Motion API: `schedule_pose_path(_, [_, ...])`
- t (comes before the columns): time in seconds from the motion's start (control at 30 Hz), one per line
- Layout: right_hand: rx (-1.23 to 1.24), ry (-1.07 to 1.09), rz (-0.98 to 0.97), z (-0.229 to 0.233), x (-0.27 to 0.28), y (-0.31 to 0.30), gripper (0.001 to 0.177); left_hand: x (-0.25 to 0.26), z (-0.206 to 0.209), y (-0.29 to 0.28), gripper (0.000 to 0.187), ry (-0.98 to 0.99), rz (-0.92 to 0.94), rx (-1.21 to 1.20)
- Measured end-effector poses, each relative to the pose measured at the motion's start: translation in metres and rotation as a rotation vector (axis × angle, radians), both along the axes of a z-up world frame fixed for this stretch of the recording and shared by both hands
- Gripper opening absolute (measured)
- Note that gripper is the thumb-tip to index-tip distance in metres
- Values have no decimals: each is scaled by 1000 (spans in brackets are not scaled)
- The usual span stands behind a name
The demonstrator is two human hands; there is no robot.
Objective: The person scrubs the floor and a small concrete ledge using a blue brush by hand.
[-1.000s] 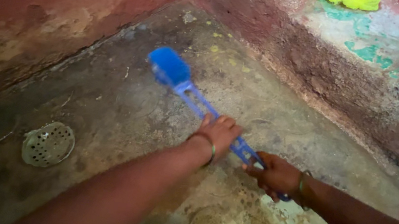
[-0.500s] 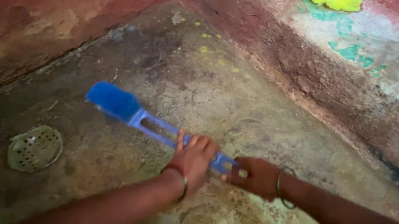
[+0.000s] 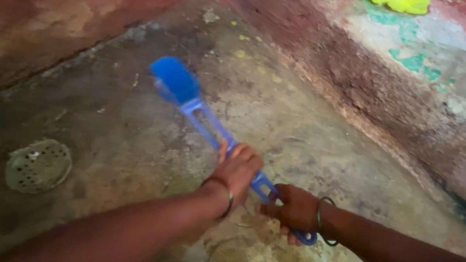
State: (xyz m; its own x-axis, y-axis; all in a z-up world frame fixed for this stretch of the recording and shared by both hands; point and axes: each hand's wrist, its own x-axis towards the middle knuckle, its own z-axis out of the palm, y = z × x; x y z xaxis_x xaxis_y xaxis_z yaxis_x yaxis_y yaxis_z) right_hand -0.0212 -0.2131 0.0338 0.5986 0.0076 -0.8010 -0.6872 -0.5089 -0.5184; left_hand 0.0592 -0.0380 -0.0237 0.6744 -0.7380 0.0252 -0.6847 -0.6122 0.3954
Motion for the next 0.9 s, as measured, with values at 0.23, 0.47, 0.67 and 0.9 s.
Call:
schedule_pose_path(0.23, [-374, -607, 523, 5, -9, -9, 67, -14, -2, -7, 36, 55, 158, -40])
schedule_pose_path(0.47, [-540, -249, 718, 16, -4, 14, 78, 27, 0, -5, 43, 25, -246, 150])
schedule_pose_path(0.67, [-523, -205, 889, 13, -22, 31, 94, -26, 35, 31, 44, 100, -159, 329])
schedule_pose_path(0.9, [-830, -80, 761, 42, 19, -2, 80, 54, 15, 2, 59, -70, -40, 274])
